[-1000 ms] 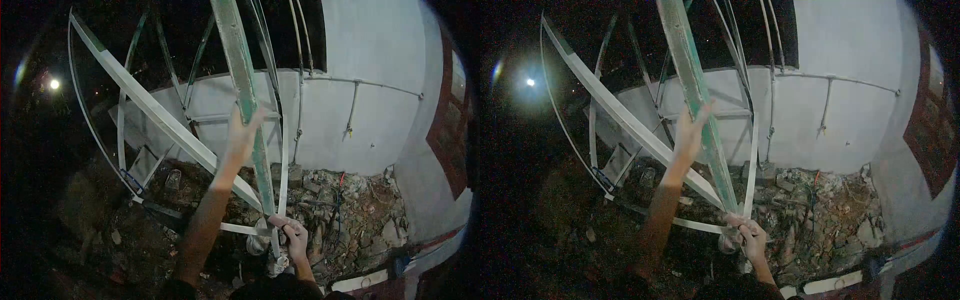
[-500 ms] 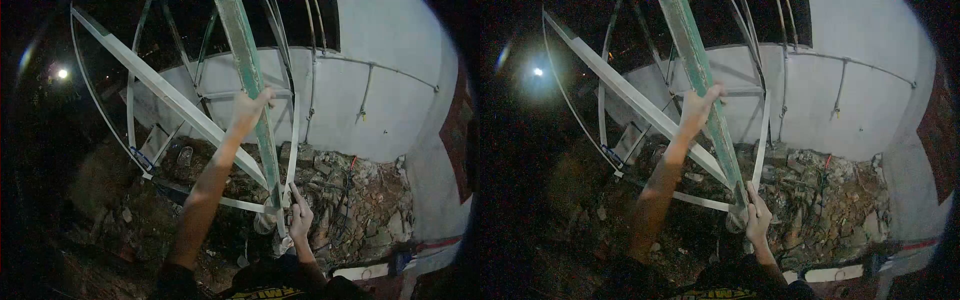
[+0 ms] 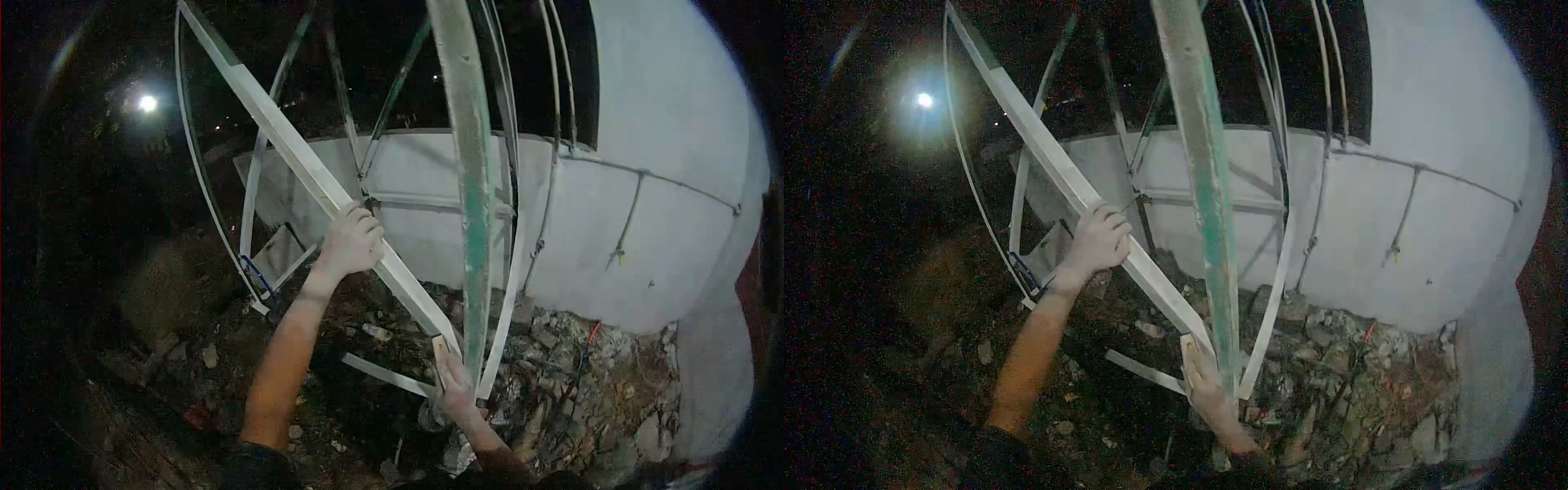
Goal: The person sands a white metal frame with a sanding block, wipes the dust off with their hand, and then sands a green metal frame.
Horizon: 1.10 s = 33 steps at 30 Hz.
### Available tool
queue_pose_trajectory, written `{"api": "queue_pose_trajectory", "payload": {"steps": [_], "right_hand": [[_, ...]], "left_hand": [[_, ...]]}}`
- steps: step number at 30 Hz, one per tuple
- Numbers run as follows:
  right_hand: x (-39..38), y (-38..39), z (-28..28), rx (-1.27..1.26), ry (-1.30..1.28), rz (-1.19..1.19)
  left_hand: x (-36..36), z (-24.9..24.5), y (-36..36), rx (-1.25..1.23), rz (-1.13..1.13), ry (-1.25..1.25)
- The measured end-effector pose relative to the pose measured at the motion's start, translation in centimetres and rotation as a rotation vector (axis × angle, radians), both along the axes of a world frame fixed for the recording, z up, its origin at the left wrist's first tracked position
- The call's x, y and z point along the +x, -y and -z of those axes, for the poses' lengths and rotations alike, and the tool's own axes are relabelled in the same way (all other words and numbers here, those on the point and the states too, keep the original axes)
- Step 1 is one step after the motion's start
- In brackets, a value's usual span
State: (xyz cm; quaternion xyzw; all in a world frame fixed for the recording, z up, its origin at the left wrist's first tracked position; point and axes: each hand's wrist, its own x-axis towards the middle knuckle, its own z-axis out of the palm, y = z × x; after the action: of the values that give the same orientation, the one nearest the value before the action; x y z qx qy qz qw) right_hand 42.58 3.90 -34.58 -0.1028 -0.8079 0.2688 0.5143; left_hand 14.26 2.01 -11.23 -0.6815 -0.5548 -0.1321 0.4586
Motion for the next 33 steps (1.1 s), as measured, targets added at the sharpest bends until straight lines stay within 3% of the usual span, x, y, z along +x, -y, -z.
{"api": "queue_pose_trajectory", "payload": {"steps": [2, 4, 6, 10, 14, 16, 21, 25, 27, 30, 33], "right_hand": [[-1.9, -0.8, -0.7, 0.199, 0.111, 0.177], [-3.3, -1.7, -1.1, 0.297, 0.14, 0.219], [-4.4, -1.9, -1.6, 0.457, 0.193, 0.305], [-5.1, -1.6, -3.2, 0.432, 0.204, 0.323], [-5.5, -1.7, -1.6, 0.293, 0.039, 0.329], [-6.1, -1.8, -3.0, 0.353, 0.113, 0.4], [-7.7, -3.4, -0.7, 0.453, 0.057, 0.546], [-6.9, -4.1, 0.6, 0.625, 0.122, 0.68], [-7.2, -3.3, -0.4, 0.674, 0.157, 0.768], [-7.6, -3.5, 0.6, 0.701, 0.238, 0.896], [-6.9, -3.4, 2.5, 0.647, 0.316, 0.912]], "left_hand": [[-1.0, 1.0, -0.4, -0.029, 0.014, 0.06], [-2.0, 2.1, -1.1, 0.178, 0.178, 0.012], [-2.0, 1.9, -1.0, 0.17, 0.187, 0.001], [-2.1, 2.1, -1.0, 0.207, 0.217, -0.033], [-2.7, 3.0, -1.4, 0.208, 0.234, -0.029], [-2.4, 2.9, -1.4, 0.214, 0.231, -0.022], [-3.2, 3.3, -1.9, 0.132, 0.296, 0.014], [-2.9, 3.6, -2.8, 0.233, 0.434, 0.052], [-3.5, 4.1, -2.7, 0.134, 0.349, 0.004], [-4.0, 6.0, -1.6, 0.23, 0.312, 0.138], [-9.4, 13.3, 0.7, 0.024, 0.005, 0.301]]}}
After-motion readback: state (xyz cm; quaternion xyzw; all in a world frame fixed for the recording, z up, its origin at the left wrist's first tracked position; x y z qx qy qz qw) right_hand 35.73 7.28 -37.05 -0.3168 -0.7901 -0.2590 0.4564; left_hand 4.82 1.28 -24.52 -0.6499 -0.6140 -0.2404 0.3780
